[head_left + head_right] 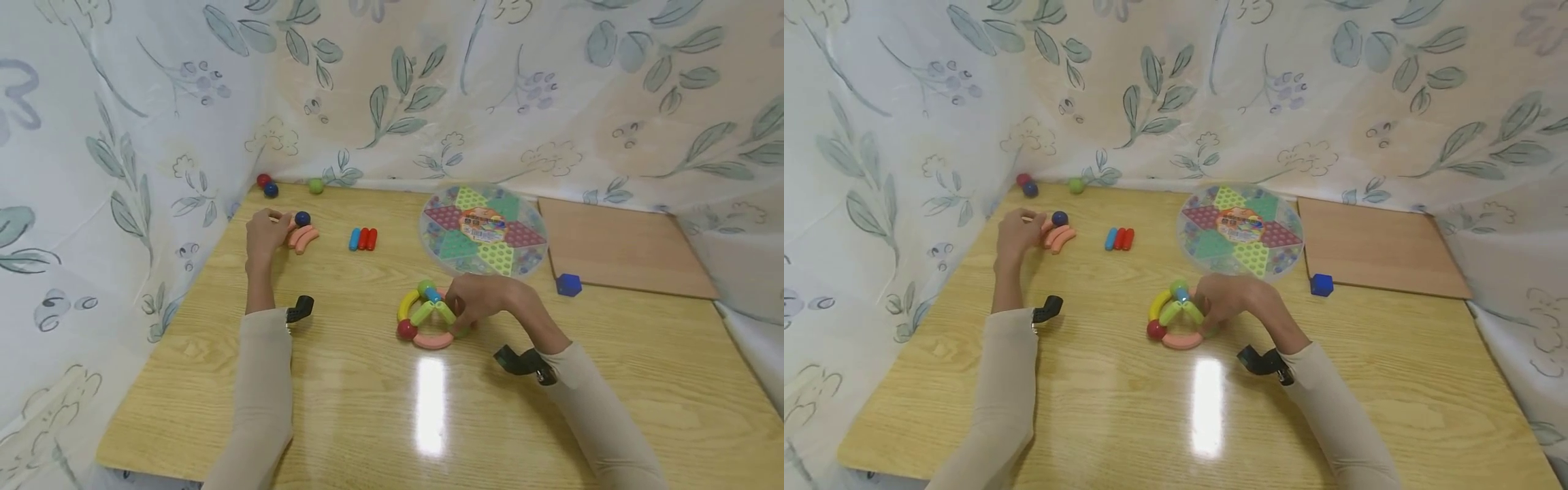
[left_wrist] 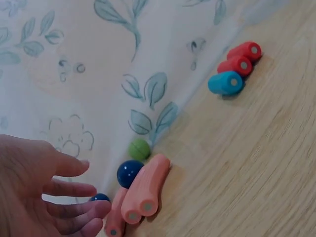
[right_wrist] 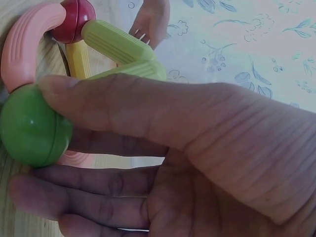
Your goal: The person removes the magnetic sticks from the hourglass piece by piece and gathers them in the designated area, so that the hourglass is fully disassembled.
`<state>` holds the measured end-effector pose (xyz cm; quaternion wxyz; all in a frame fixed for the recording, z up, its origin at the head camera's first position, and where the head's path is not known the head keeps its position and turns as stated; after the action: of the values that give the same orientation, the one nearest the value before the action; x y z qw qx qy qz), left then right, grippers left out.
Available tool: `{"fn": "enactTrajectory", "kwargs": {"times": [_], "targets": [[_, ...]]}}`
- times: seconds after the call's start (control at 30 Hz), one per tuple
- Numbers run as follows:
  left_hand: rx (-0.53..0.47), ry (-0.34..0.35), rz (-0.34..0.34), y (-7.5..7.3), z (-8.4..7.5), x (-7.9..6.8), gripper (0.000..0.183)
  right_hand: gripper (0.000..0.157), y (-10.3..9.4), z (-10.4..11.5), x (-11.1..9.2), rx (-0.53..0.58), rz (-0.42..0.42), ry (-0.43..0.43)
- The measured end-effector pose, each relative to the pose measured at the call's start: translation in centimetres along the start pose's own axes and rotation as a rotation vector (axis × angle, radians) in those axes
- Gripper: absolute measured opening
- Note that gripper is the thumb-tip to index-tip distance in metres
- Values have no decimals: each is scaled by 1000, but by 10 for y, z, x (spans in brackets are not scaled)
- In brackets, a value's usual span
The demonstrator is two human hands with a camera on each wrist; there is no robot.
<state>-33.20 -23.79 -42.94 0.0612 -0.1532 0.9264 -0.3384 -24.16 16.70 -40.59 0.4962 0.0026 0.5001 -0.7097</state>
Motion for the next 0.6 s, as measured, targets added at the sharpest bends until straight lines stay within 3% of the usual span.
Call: {"fn": "enactTrajectory", "kwargs": {"times": [0.3, 0.6], "targets": [[17, -51, -79, -11, 17, -2, 48, 15, 0, -2, 0, -6, 9, 11], [166, -42, 89, -5, 13, -8, 39, 16, 2, -3, 2, 1, 13, 2]]}}
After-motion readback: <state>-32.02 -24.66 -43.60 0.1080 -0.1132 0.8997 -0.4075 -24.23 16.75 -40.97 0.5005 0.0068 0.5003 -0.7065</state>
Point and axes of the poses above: each hand's wrist, its own x-axis towards the middle knuckle, its own y-axis out of the palm, z = x × y, the point moved 3 cm from there along x, towards the middle knuckle, and after that the axes turned 1 degree about -y, right-handed, at the moved point
